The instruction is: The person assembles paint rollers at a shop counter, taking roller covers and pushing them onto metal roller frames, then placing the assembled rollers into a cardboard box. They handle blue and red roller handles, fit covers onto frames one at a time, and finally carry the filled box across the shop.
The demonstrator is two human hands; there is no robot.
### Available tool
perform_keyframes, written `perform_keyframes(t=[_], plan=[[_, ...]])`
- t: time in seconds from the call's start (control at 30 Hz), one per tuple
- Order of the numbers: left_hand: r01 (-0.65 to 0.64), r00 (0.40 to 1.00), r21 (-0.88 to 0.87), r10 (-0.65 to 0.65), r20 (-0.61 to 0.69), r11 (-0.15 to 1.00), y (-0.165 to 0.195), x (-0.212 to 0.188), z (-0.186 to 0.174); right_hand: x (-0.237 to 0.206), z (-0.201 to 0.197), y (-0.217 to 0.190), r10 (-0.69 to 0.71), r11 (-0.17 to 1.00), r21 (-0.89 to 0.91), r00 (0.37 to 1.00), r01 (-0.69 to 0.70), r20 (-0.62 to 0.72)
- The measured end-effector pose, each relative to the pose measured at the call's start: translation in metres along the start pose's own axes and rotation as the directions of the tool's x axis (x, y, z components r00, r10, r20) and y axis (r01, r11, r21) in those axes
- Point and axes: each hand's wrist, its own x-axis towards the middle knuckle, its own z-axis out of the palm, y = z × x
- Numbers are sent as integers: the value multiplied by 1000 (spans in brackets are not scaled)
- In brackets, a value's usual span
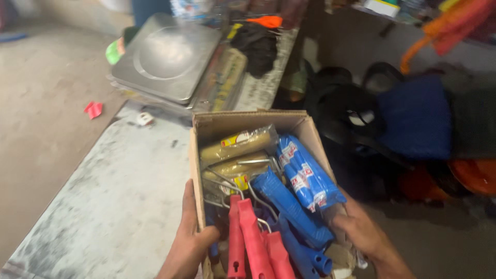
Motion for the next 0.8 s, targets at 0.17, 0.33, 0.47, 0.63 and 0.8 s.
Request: perform_keyframes(t=[0.17, 0.33, 0.47, 0.63, 0.8], plan=[[35, 985, -49, -27, 168, 998, -46, -9, 97, -89, -71, 59, 112, 978, 190, 980, -80, -162], [89, 883, 99, -124, 452, 991, -89, -31, 215, -200, -158, 132, 157, 970, 237, 887, -56, -434], [41, 835, 194, -140, 532, 980, -110, -66, 327, -278, -228, 198, 58, 958, 254, 781, 131, -621], [-117, 749, 271, -94, 656, 955, -158, -104, 476, -366, -309, 274, 83, 962, 198, 489, 190, -869], [-171, 592, 370, -205, 779, 913, -237, -86, 594, -421, -374, 324, -17, 998, -2, 263, 60, -965]])
